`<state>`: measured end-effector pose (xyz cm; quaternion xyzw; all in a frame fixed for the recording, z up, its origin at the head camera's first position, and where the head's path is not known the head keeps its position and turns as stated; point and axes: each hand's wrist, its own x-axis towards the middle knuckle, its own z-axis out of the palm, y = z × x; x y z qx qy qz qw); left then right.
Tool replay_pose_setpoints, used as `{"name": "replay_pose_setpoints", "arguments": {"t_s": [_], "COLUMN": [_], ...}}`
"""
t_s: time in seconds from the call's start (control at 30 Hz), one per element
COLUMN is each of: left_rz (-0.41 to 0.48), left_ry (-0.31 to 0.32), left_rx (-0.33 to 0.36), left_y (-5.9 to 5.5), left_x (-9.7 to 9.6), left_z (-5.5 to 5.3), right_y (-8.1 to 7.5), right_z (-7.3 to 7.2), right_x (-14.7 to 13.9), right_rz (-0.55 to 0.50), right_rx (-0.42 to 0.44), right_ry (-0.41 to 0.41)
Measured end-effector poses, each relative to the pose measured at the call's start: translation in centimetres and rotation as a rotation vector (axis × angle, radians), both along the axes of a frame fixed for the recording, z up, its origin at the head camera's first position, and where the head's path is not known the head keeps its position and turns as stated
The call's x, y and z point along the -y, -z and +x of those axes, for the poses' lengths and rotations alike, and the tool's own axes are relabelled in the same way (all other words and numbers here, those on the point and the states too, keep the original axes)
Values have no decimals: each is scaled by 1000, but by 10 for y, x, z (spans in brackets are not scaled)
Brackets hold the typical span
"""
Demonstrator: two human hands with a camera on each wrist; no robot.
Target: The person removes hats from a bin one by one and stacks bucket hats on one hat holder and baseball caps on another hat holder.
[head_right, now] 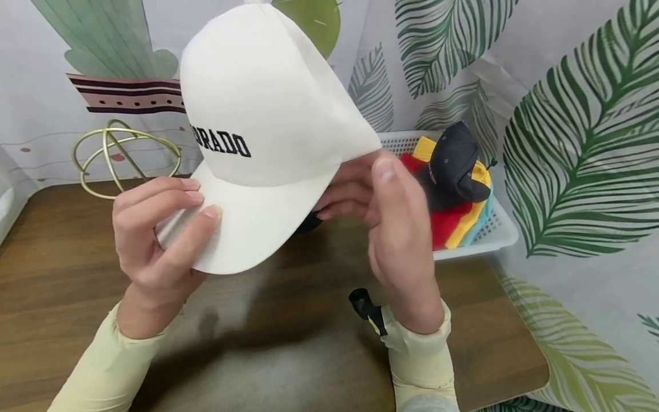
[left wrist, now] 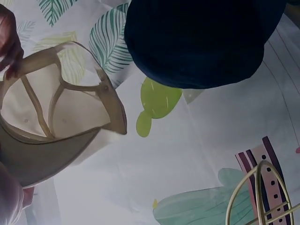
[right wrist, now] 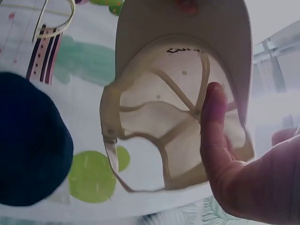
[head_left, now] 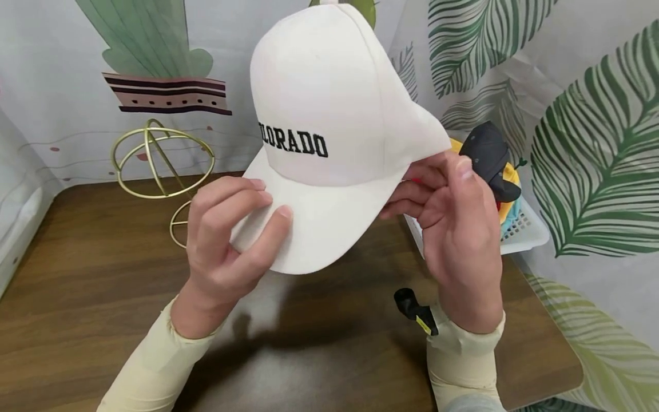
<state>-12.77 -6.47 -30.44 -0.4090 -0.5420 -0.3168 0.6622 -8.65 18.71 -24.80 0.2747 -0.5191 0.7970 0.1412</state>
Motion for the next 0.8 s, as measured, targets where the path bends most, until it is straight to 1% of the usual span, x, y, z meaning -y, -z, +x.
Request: {"name": "replay_pose_setpoints", "arguments": {"t_s": [0.07,0.13,0.23,0.3,0.37,0.43,0.57,0.67,0.73,0.8], "left_rz": [-19,-32,-41,-56,-90,-139,-250,-322,-361,-396], "left_ry": [-14,-25,-58,-92,-129,-151,-191,-223,-236,-247], "left_rx": [-23,-60,-135,-192,-238,-268,-297,-310,-314,-317], "left_y": [-4,-8,-14,-15,-15,-12,-8,-6,-5,-6], "left_x": [-4,-10,-20,-24,-26,-27,-26,-25,-24,-23], "left_z": [3,6,8,8,9,9,9,9,10,11], "right_y": [-1,-2,-3,-2,-1,0,1,1,1,1], "right_z": [-1,-2,-6,-8,-12,-15,-22,-26,-29,-30], "right_x": [1,1,3,5,7,8,10,11,13,14], "right_rz": [-38,-94,-184,-216,-264,-328,-516,-629,-626,-632], "right_rx": [60,100,152,177,211,251,327,340,316,285], "right_ry": [-36,-57,-56,-30,-12,-5,-23,-19,26,47]}}
